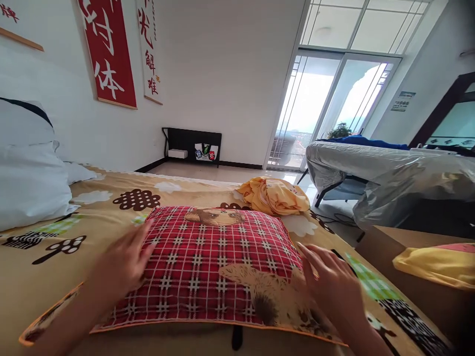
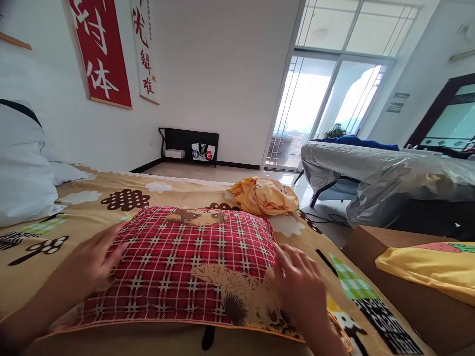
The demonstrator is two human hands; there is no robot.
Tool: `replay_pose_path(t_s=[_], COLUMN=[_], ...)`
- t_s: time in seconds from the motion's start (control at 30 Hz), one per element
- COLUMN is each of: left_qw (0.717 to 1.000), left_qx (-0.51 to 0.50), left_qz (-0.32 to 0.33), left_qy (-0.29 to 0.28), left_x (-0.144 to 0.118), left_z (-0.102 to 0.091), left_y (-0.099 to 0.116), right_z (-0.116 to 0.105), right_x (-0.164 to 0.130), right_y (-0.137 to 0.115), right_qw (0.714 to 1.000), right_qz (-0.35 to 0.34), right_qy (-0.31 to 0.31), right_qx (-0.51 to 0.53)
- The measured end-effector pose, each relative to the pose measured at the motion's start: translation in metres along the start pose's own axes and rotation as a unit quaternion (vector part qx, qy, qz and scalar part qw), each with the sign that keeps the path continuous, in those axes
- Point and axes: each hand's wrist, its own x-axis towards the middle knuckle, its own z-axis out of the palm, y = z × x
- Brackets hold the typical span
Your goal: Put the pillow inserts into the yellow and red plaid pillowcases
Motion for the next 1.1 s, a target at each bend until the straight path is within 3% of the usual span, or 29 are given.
replay_pose_path(t_s=[0.07, 0.13, 0.2, 0.27, 0.33, 0.47, 0.57, 0.8, 0.97, 1.1], left_qw=[0.990, 0.977, 0.975, 0.981, 0.983, 0.967, 0.961, 0.937, 0.926, 0.936], left_qx=[0.058, 0.105, 0.126, 0.130, 0.129, 0.136, 0.138, 0.135, 0.161, 0.157], left_qz=[0.120, 0.171, 0.167, 0.123, 0.082, 0.048, 0.035, -0.007, -0.067, -0.077], left_qy=[-0.052, -0.074, -0.068, -0.074, -0.105, -0.209, -0.238, -0.323, -0.335, -0.305], left_x=[0.049, 0.099, 0.142, 0.166, 0.166, 0.130, 0.121, 0.156, 0.166, 0.167], left_z=[0.007, 0.017, 0.031, 0.055, 0.090, 0.161, 0.188, 0.189, 0.178, 0.169], left_y=[0.072, 0.132, 0.165, 0.169, 0.149, 0.093, 0.070, 0.043, -0.014, -0.065], right_z=[0.002, 0.008, 0.022, 0.049, 0.086, 0.157, 0.182, 0.178, 0.174, 0.178], right_x=[0.051, 0.105, 0.148, 0.167, 0.156, 0.103, 0.093, 0.120, 0.125, 0.131], right_y=[-0.068, -0.126, -0.162, -0.173, -0.164, -0.135, -0.128, -0.113, -0.082, -0.064], right_qw=[0.995, 0.989, 0.990, 0.990, 0.985, 0.968, 0.963, 0.946, 0.933, 0.921], right_qz=[-0.099, -0.141, -0.120, -0.079, -0.055, -0.028, -0.022, -0.023, -0.012, -0.018], right_qy=[-0.006, -0.027, -0.070, -0.116, -0.164, -0.250, -0.269, -0.321, -0.360, -0.386], right_qx=[0.011, 0.021, 0.022, 0.024, 0.027, 0.023, 0.023, 0.025, 0.023, 0.037])
